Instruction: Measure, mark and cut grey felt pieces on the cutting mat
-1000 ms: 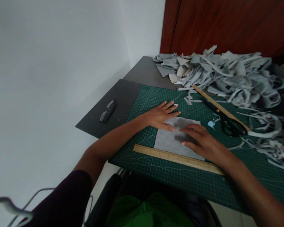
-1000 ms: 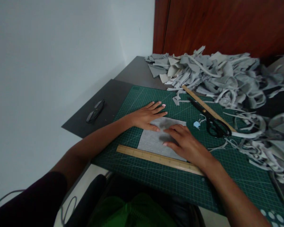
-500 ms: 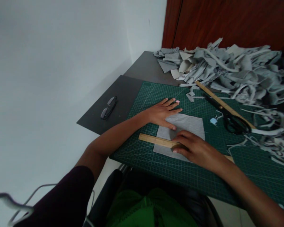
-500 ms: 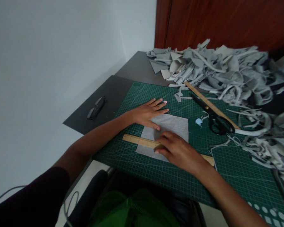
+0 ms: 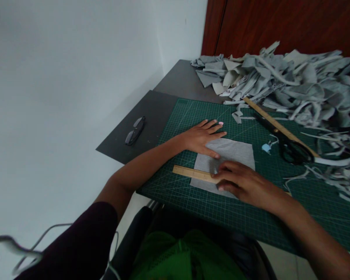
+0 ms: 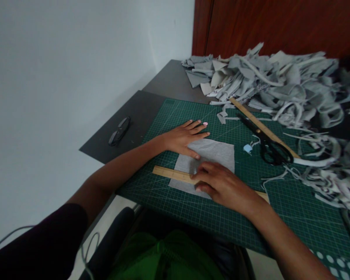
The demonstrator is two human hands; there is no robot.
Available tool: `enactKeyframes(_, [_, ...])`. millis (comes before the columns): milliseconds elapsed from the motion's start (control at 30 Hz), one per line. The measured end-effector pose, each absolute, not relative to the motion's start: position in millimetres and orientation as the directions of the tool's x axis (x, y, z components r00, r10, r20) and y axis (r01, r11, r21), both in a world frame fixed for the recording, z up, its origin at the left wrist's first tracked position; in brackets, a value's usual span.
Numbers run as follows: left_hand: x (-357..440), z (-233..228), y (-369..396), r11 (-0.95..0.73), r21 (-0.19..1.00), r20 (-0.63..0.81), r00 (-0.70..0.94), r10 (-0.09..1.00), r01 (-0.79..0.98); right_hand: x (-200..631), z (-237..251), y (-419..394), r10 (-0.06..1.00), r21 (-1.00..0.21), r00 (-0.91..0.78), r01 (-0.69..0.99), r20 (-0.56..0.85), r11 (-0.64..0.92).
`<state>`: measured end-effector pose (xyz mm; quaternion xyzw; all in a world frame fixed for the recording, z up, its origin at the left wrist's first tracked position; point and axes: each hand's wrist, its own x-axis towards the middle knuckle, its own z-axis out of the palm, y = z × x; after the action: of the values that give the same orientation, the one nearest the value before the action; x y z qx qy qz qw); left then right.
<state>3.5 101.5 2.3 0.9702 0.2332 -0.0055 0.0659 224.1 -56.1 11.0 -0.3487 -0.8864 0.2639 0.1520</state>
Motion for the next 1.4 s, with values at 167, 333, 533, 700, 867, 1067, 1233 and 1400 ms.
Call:
enactKeyframes(167, [4, 2, 99, -0.871, 0.139, -0.042, 0.882, 0.469, 0.470, 226, 14, -55, 0.701, -0.563, -0.709, 0.550, 0.075, 0.616])
enactKeyframes(333, [5, 3, 98, -0.863, 0.154, -0.039, 0.875, 0.482, 0.482, 231, 12, -53, 0.707, -0.547, -0.706, 0.573, 0.049, 0.610])
enactKeyframes(533, [-10, 10, 117, -0.854, 0.292, -0.115, 0.902, 0.417, 0.432, 236, 14, -54, 0.717, -0.566, -0.697, 0.590, 0.003, 0.575])
enactKeyframes(700, [-25, 9, 134, -0.800, 0.385, -0.120, 0.884, 0.451, 0.460, 223, 15, -62, 0.751, -0.480, -0.656, 0.635, 0.080, 0.605])
enactKeyframes(867, [-26, 6, 138, -0.783, 0.430, -0.110, 0.887, 0.449, 0.449, 201, 10, -72, 0.612, -0.383, -0.772, 0.520, 0.172, 0.763])
enactKeyframes(1067, [-29, 10, 140, -0.744, 0.504, -0.135, 0.891, 0.434, 0.439, 200, 8, -74, 0.547, -0.377, -0.820, 0.459, 0.169, 0.804])
enactKeyframes(1233, [-31, 8, 142, -0.731, 0.535, -0.102, 0.891, 0.442, 0.423, 203, 9, -75, 0.554, -0.379, -0.807, 0.456, 0.206, 0.805])
enactKeyframes(1400, [-31, 8, 138, -0.754, 0.551, 0.009, 0.901, 0.433, 0.358, 203, 16, -72, 0.551, -0.417, -0.819, 0.449, 0.161, 0.790])
